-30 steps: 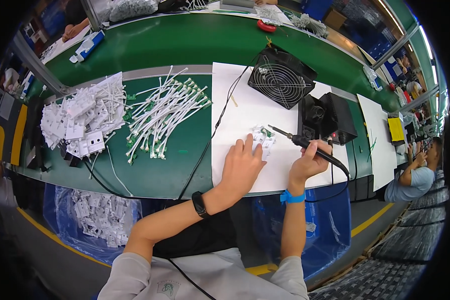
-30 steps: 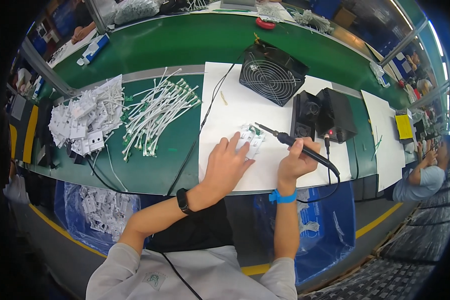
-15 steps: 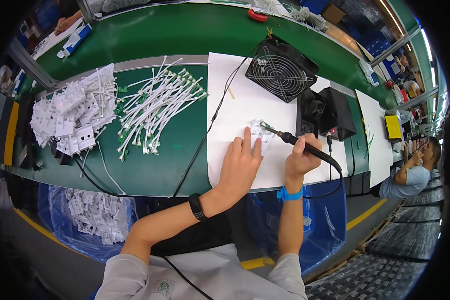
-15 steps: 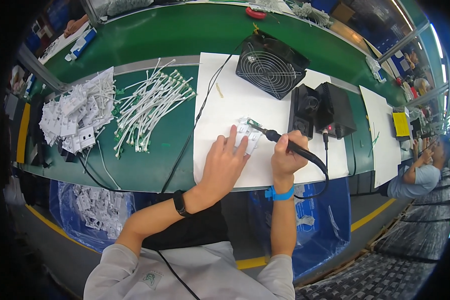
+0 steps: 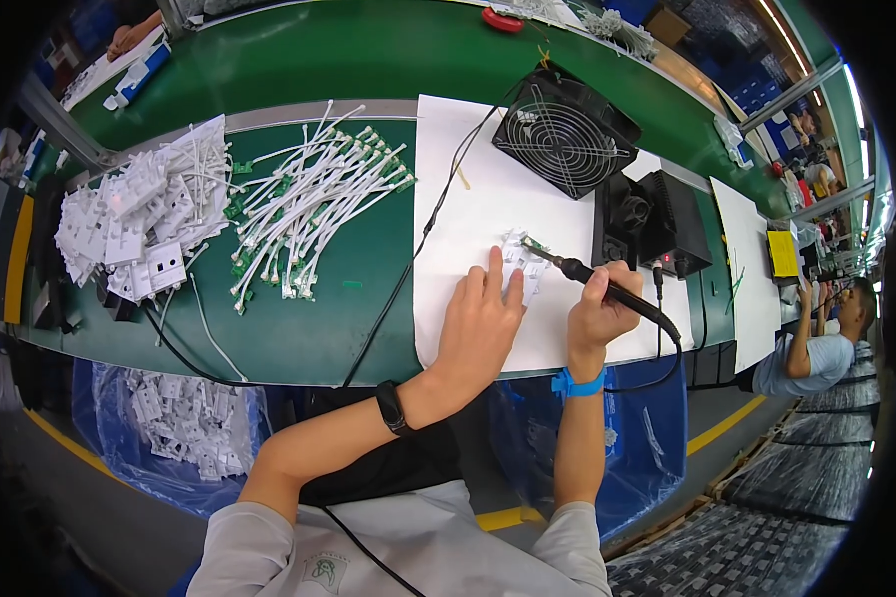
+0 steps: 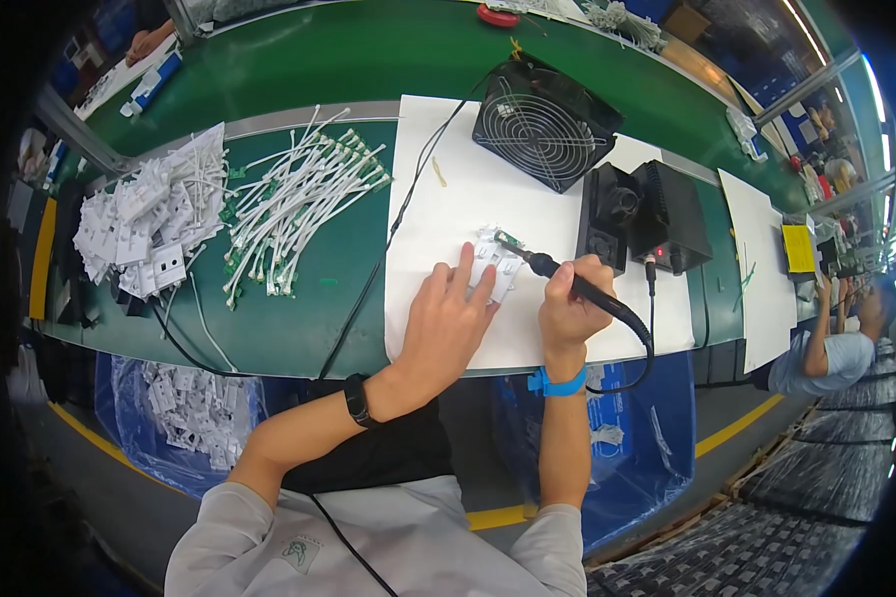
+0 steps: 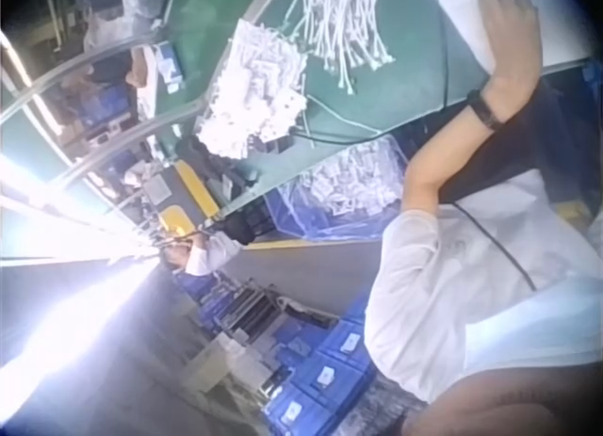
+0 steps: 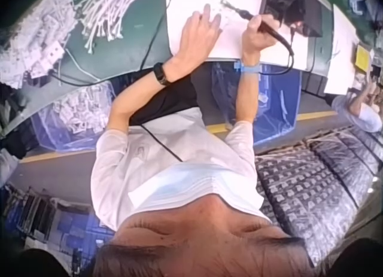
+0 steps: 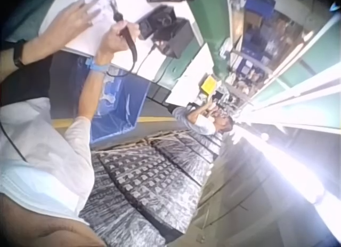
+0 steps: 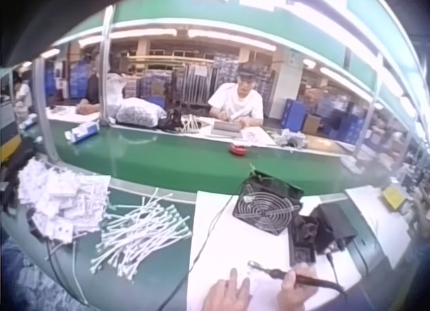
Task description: The person solders wires onto small circuit board components at an assembly line station, using a soldering iron and solder wire.
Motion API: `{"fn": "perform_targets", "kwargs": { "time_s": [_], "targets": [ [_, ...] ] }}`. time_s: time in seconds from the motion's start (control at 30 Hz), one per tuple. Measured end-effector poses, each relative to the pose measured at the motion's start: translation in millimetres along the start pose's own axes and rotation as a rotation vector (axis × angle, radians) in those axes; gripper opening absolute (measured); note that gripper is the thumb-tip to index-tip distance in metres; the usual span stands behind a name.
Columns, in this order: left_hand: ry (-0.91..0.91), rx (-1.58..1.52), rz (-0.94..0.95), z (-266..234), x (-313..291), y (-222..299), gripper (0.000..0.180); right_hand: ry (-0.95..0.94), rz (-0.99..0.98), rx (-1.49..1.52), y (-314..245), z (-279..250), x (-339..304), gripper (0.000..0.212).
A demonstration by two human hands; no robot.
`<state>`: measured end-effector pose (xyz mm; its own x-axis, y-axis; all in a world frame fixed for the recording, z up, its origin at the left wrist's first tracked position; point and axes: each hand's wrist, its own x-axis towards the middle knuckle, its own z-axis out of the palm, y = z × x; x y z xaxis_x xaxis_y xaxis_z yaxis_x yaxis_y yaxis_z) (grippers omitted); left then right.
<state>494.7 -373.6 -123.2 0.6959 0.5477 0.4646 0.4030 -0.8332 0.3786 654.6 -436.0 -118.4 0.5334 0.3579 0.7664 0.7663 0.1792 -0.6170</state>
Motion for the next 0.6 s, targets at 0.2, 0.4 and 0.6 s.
{"fn": "perform_targets", "kwargs": {
  "time_s": [0.2,0.4,0.6],
  "targets": [
    [0.009,-0.011,-0.005,0.0,0.7,-0.4,0.044,0.06,-0.01,0.018,0.8,2.9,1.5,0.019],
    [0.004,0.01,0.002,2.1,2.3,-0.5,0.045,0.056,-0.013,0.04,2.2,0.4,0.5,0.015],
    [-0.021,-0.024,-0.001,-6.0,4.7,-0.8,0.046,0.219,-0.011,0.046,-4.1,-1.8,5.0,0.017]
  ]
}}
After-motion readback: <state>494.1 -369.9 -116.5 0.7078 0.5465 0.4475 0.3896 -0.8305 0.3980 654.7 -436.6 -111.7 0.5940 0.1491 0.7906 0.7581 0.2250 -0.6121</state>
